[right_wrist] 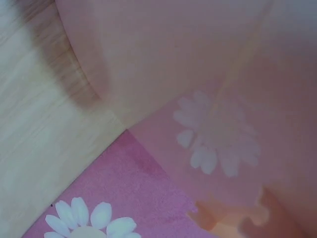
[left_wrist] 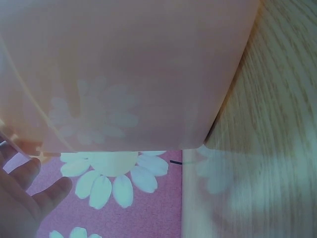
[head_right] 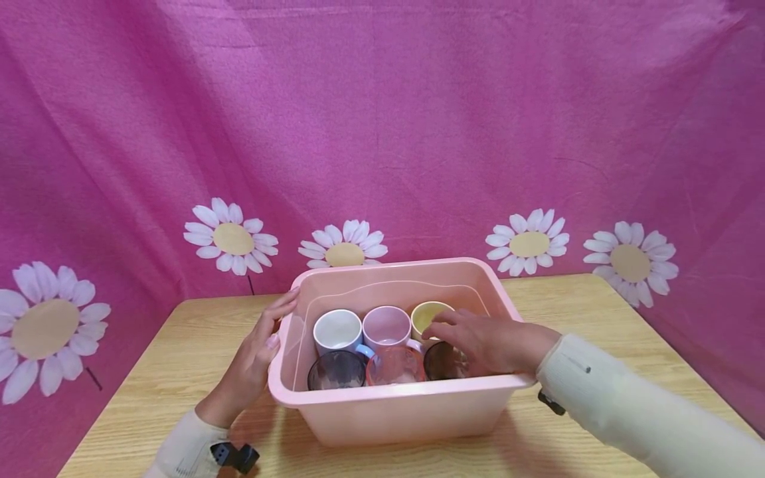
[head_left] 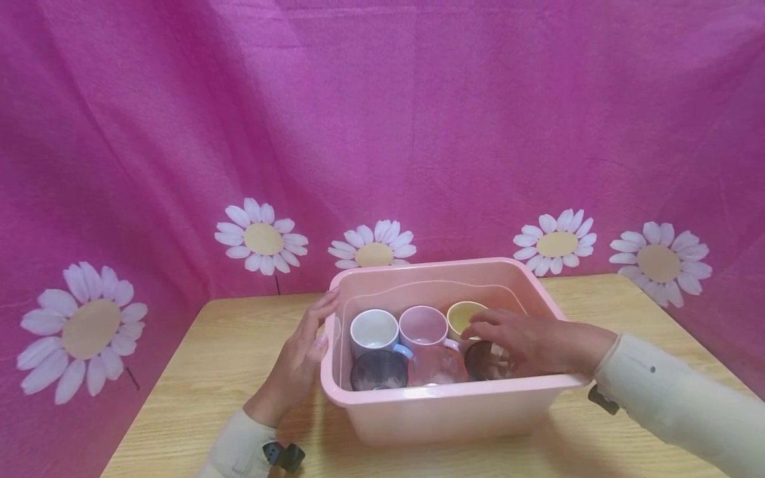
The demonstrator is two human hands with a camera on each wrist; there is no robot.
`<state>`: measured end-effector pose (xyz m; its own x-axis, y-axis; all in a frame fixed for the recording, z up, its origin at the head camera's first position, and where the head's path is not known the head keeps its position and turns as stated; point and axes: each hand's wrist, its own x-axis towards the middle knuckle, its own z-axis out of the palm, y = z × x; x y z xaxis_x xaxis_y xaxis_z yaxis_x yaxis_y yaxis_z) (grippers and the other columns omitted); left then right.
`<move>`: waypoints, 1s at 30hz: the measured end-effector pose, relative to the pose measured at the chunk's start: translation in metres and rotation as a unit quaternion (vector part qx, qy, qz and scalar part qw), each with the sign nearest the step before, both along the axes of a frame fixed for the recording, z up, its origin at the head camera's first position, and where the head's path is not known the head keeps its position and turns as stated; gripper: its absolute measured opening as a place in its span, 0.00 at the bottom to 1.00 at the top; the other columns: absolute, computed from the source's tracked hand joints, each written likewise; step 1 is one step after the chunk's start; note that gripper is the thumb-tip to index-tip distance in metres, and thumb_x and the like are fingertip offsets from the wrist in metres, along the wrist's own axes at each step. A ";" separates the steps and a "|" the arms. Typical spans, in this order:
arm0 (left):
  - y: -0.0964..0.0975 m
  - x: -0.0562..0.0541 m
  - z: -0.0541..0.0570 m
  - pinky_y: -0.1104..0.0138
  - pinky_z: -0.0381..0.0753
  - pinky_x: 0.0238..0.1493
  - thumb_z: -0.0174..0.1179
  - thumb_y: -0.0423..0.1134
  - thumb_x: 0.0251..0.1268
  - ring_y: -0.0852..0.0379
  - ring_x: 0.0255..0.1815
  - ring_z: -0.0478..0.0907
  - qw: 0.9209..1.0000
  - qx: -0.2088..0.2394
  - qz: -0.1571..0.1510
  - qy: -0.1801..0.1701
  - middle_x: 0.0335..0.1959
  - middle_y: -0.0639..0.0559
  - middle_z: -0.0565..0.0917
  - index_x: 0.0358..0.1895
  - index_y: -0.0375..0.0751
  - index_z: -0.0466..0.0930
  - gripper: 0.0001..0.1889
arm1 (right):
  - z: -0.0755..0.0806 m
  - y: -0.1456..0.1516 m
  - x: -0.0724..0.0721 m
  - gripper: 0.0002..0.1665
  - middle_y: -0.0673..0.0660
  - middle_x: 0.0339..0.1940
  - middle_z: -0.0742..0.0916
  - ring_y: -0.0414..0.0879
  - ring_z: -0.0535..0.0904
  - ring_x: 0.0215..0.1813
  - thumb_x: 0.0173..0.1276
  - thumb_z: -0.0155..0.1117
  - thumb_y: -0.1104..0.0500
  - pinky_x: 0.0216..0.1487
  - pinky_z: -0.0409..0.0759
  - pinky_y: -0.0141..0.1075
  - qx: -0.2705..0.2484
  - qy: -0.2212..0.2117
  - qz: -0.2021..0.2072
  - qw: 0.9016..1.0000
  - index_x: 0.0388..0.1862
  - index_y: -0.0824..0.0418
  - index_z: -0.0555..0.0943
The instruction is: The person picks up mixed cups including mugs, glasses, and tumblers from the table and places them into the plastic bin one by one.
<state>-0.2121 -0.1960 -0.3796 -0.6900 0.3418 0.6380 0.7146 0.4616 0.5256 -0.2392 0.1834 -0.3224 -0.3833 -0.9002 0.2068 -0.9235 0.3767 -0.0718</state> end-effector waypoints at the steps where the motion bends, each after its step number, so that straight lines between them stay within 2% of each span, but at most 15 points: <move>1: 0.000 0.000 0.000 0.56 0.59 0.71 0.38 0.35 0.66 0.51 0.74 0.58 1.000 0.000 0.000 0.000 0.75 0.51 0.59 0.70 0.39 0.60 0.27 | 0.000 0.000 0.000 0.32 0.50 0.52 0.78 0.45 0.74 0.52 0.48 0.76 0.57 0.53 0.76 0.39 -0.001 0.005 0.001 1.000 0.54 0.50 0.76; 4: 0.000 0.000 0.000 0.58 0.59 0.71 0.38 0.35 0.66 0.51 0.73 0.59 1.000 -0.001 0.001 0.001 0.75 0.51 0.59 0.69 0.40 0.61 0.27 | 0.000 0.001 0.001 0.35 0.51 0.54 0.78 0.46 0.75 0.54 0.47 0.76 0.56 0.54 0.76 0.40 -0.001 0.018 -0.005 1.000 0.56 0.51 0.76; 15: 0.000 0.000 0.000 0.60 0.59 0.71 0.38 0.36 0.66 0.51 0.73 0.59 1.000 0.004 -0.003 0.006 0.75 0.51 0.59 0.69 0.38 0.61 0.26 | 0.001 0.000 0.000 0.42 0.58 0.60 0.77 0.54 0.69 0.62 0.47 0.76 0.49 0.58 0.73 0.47 -0.015 0.006 -0.034 0.999 0.61 0.59 0.73; 22: 0.002 -0.002 -0.003 0.61 0.59 0.71 0.38 0.36 0.67 0.51 0.73 0.59 1.000 0.004 -0.005 0.005 0.75 0.50 0.59 0.69 0.38 0.61 0.26 | 0.003 0.004 0.003 0.46 0.58 0.66 0.73 0.54 0.64 0.67 0.55 0.69 0.36 0.62 0.70 0.47 -0.035 -0.022 -0.054 0.998 0.67 0.58 0.69; 26: 0.002 0.000 -0.003 0.59 0.60 0.70 0.39 0.35 0.67 0.50 0.73 0.60 1.000 0.003 -0.001 0.004 0.75 0.49 0.60 0.69 0.38 0.61 0.26 | 0.003 0.004 0.005 0.48 0.57 0.68 0.71 0.53 0.63 0.68 0.56 0.68 0.35 0.61 0.71 0.47 -0.043 -0.028 -0.059 0.997 0.70 0.57 0.67; 30: 0.000 0.001 0.000 0.58 0.61 0.70 0.39 0.35 0.67 0.50 0.73 0.60 1.000 0.000 0.003 0.006 0.75 0.49 0.60 0.69 0.39 0.61 0.26 | 0.006 0.002 0.007 0.50 0.51 0.71 0.66 0.50 0.59 0.70 0.56 0.67 0.33 0.62 0.71 0.47 -0.049 -0.048 -0.081 0.994 0.72 0.53 0.65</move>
